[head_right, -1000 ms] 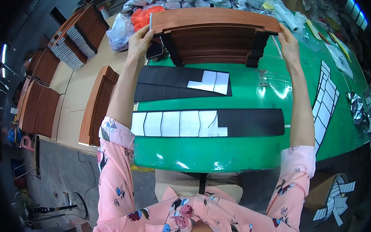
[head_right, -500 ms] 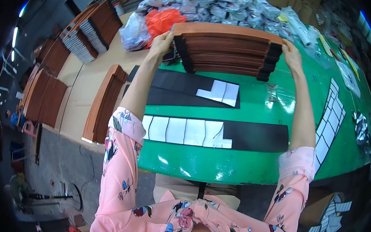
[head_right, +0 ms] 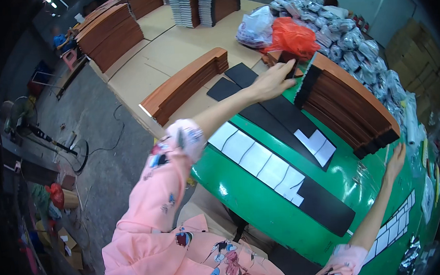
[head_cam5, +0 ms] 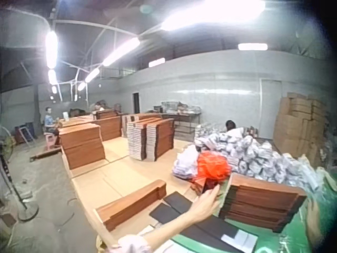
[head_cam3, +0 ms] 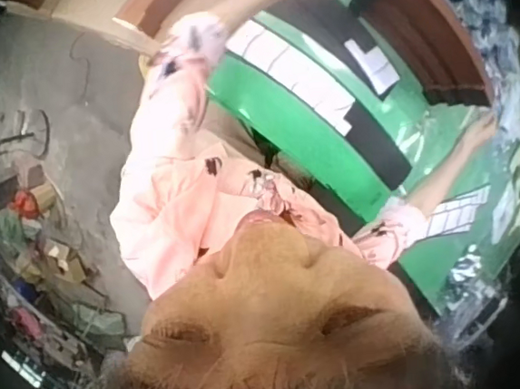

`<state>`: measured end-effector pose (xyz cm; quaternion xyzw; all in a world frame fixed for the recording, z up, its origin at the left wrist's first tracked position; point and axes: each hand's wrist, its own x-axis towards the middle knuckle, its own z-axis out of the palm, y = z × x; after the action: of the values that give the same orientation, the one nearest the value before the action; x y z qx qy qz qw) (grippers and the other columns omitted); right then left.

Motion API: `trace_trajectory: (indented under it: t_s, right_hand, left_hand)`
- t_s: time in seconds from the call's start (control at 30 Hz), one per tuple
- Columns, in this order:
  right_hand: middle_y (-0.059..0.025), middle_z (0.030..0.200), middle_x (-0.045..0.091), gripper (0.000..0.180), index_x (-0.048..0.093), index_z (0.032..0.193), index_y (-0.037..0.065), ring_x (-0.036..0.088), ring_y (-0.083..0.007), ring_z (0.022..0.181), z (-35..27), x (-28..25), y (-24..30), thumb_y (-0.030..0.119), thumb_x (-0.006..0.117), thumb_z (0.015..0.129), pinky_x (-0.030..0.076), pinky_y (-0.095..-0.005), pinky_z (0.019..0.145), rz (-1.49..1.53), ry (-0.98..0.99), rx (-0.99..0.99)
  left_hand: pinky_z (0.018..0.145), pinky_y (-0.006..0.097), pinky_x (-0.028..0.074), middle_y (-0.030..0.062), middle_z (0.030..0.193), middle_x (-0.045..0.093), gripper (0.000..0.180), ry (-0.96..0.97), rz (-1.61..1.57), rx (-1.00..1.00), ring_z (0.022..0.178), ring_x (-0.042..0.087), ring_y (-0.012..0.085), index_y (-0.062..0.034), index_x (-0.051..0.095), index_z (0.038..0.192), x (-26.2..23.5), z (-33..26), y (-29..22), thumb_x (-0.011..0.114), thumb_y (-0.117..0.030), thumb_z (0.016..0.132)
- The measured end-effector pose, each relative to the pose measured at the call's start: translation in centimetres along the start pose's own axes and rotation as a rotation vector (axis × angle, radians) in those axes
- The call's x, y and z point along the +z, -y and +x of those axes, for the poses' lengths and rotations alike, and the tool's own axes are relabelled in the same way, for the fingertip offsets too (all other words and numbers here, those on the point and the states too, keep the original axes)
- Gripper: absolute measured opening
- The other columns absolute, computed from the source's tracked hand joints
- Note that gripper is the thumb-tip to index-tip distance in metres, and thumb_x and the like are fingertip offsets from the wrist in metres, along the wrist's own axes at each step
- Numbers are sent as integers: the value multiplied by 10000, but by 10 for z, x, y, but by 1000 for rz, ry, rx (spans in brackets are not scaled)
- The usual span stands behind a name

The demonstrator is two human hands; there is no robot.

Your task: Applying black foam strips and adhesive labels to wooden furniture components on a workbench.

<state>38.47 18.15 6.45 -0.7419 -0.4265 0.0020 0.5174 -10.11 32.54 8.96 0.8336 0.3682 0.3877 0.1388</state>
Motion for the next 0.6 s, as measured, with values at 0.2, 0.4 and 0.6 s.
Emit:
trace_trajectory:
  t_s: [0.2, 0.4, 0.6]
  right_hand:
    - [-84, 1246, 535, 373, 450, 1303, 29, 549, -161, 1028, -116, -46, -21, 193, 439, 968, 435, -285, 866, 175, 114, 80]
    - [-58, 1041, 625, 234, 608, 1108, 17, 581, -115, 839, -180, -34, -6, 58, 466, 926, 462, -232, 754, 256, 225, 207]
    - [-59, 952, 628, 177, 629, 985, -9, 586, -114, 781, -229, -11, 88, -13, 493, 871, 474, -254, 720, 144, 449, -25]
  left_hand:
    - [827, 407, 481, 182, 1128, 577, 415, -100, 590, -182, 1002, 578, 310, -119, 611, 1133, -147, -150, 91, 673, -160, 724]
    - [888, 429, 437, 215, 1144, 571, 678, 146, 629, -770, 1052, 555, 357, -110, 447, 1315, -214, -208, 124, 584, -489, 770]
    - [835, 450, 463, 205, 1004, 631, 593, -8, 642, -669, 955, 600, 377, -75, 525, 1234, -215, -206, 102, 566, -455, 781]
